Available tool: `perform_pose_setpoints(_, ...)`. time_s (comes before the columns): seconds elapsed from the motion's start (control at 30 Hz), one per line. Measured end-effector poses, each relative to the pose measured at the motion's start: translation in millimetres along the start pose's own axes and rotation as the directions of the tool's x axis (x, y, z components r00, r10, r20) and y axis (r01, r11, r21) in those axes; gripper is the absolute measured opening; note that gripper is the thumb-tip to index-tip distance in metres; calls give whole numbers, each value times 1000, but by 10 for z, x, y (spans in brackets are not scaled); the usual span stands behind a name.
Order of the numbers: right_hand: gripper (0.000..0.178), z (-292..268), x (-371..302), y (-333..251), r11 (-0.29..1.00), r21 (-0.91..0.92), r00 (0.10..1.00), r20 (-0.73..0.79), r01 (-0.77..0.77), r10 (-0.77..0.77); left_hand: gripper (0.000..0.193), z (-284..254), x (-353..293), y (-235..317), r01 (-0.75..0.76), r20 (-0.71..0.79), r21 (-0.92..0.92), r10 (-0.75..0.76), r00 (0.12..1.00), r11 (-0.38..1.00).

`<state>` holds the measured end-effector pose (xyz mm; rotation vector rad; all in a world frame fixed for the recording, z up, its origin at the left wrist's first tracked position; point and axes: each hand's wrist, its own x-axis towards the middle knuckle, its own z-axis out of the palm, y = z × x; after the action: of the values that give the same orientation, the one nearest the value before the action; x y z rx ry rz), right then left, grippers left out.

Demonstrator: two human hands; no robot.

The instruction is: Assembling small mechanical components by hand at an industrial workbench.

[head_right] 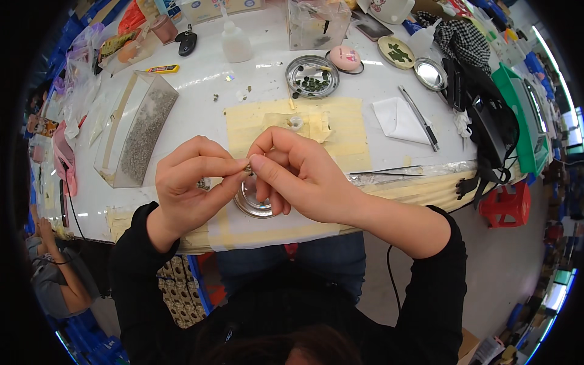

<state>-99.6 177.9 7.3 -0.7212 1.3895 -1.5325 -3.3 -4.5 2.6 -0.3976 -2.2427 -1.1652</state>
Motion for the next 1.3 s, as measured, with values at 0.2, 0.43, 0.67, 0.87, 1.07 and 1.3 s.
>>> perform_pose_setpoints(0.2, 19, -9, 0, 8, 1000, 24, 1000, 14, 3, -3, 18, 6, 5, -9, -5, -6, 7, 5, 1000, 1000)
perform_pose_setpoints(0.43, 17, -4, -11, 1, 999, 23, 999, -10, 31, -31, 16, 9, 14, -2, 8, -4, 27, -8, 1000, 1000)
perform_pose_setpoints(0.67, 16, 12, -1, 13, 998, -22, 998, -39, 56, -57, 16, 21, 2, -3, 44, 0, 3, -44, 999, 999)
perform_pose_setpoints(0.87, 17, -15, 2, 17, 999, 22, 999, -23, 31, -31, 20, -7, -7, -47, 37, 18, -36, -36, 999, 999)
perform_pose_setpoints(1.07, 19, -5, 3, 10, 1000, -1, 999, -21, 25, -25, 21, -1, -15, -56, 46, 14, -43, -46, 999, 998)
perform_pose_setpoints(1.3, 20, -3, 12, 39, 1000, -16, 1000, 2, 14, -14, 20, -6, -10, -32, 50, 37, -52, -49, 998, 997)
